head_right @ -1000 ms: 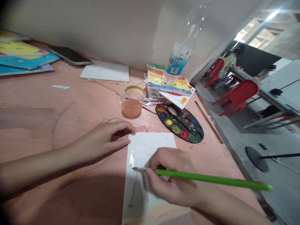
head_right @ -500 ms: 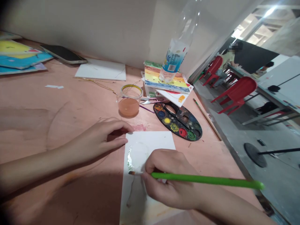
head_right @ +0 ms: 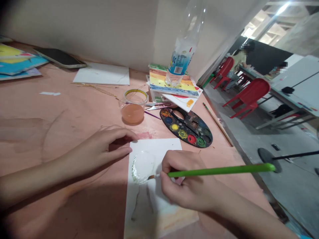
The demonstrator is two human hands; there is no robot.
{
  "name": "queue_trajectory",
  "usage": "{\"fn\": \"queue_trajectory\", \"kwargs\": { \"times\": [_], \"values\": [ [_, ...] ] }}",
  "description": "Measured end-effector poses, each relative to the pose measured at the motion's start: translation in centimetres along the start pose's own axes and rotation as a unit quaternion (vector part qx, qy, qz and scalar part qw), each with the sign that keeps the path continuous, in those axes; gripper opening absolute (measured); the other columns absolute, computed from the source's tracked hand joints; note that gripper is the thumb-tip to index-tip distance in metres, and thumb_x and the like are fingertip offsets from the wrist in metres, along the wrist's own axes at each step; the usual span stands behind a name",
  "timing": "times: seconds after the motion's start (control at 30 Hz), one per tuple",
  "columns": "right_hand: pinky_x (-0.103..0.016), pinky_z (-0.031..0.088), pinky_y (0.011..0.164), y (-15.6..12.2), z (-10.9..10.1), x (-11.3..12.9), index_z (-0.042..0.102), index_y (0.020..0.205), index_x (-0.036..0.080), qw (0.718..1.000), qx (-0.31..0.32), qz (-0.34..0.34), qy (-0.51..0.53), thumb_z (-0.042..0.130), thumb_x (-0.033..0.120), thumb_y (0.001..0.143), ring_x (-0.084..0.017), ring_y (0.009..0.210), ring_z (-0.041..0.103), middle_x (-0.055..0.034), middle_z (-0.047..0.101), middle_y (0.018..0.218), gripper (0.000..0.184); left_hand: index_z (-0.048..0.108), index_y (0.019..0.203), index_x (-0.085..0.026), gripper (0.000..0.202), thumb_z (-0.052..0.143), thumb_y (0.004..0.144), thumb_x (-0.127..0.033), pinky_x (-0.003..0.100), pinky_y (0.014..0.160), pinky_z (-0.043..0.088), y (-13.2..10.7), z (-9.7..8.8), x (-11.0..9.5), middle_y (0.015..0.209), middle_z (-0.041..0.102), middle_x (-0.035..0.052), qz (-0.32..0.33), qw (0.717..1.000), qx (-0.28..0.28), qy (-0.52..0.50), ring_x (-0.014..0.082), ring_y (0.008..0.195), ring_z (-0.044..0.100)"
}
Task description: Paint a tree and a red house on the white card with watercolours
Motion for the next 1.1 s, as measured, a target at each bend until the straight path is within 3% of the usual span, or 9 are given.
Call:
{"fn": "queue_trajectory", "kwargs": {
  "times": [0.13,0.27,0.43,0.53,0.9,1.0,1.1],
  "values": [
    [-0.016,0.041,0.050,-0.1,-0.5,-0.6,0.048,0.077,0.023,1.000,-0.030,-0.002,-0.001,0.058,0.010,0.091,-0.007,0.052,0.055,0.0066,0.060,0.063,0.022,0.077,0.111,-0.028,0.027,0.062,0.095,-0.044,0.039,0.089,0.048,0.0,0.0,0.1,0.112,0.079,0.0021,-0.005,1.000,0.000,-0.002,0.0260,0.104,0.068],
    [-0.018,0.046,0.057,-0.6,-1.0,-1.6,0.054,0.084,0.024,0.998,-0.057,0.020,0.008,0.062,0.010,0.094,-0.008,0.061,0.060,0.0067,0.063,0.070,0.020,0.077,0.112,-0.028,0.030,0.060,0.094,-0.046,0.040,0.088,0.049,0.1,-0.1,0.1,0.111,0.079,0.0041,-0.008,1.000,0.002,-0.002,0.0274,0.104,0.068],
    [-0.019,0.045,0.057,-0.9,-0.6,-1.7,0.055,0.085,0.024,0.999,-0.005,0.033,-0.003,0.064,0.016,0.099,-0.008,0.063,0.059,0.0062,0.064,0.074,0.018,0.077,0.110,-0.027,0.030,0.059,0.093,-0.046,0.040,0.085,0.049,0.2,-0.2,0.0,0.107,0.078,0.0043,-0.009,1.000,0.000,0.004,0.0279,0.100,0.069],
    [-0.018,0.044,0.056,-0.8,-0.8,-1.3,0.052,0.082,0.023,0.999,-0.025,0.022,-0.006,0.062,0.012,0.097,-0.007,0.060,0.056,0.0069,0.061,0.070,0.021,0.077,0.111,-0.028,0.030,0.060,0.093,-0.046,0.040,0.086,0.049,0.2,-0.1,0.0,0.108,0.078,0.0042,-0.006,1.000,0.000,0.000,0.0278,0.101,0.069],
    [-0.020,0.039,0.052,-0.8,-0.6,-0.6,0.052,0.082,0.024,1.000,0.012,0.018,-0.016,0.060,0.010,0.094,-0.007,0.056,0.054,0.0071,0.061,0.068,0.020,0.077,0.110,-0.028,0.030,0.060,0.092,-0.045,0.040,0.086,0.049,0.1,-0.1,0.2,0.108,0.079,0.0031,-0.010,1.000,-0.002,-0.003,0.0272,0.101,0.068],
    [-0.021,0.040,0.052,-0.8,-0.5,-0.6,0.051,0.081,0.024,0.999,-0.015,0.017,0.029,0.058,0.010,0.096,-0.008,0.055,0.055,0.0073,0.060,0.066,0.022,0.077,0.111,-0.028,0.030,0.060,0.093,-0.044,0.040,0.088,0.049,0.1,-0.1,0.1,0.109,0.079,0.0028,-0.010,1.000,-0.003,-0.003,0.0270,0.103,0.068],
    [-0.023,0.047,0.060,-0.7,-0.4,-1.5,0.057,0.088,0.025,0.996,-0.057,0.058,0.036,0.065,0.015,0.100,-0.011,0.066,0.063,0.0053,0.067,0.074,0.018,0.077,0.110,-0.028,0.030,0.060,0.093,-0.045,0.040,0.088,0.048,0.1,-0.2,0.0,0.109,0.079,0.0028,-0.008,1.000,0.001,0.002,0.0271,0.102,0.069]
  ]
}}
Point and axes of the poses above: each hand's wrist, its own y-axis towards the middle knuckle, its own z-axis out of the palm, x = y × z, the point moved 5 cm from there along y, towards the middle knuckle
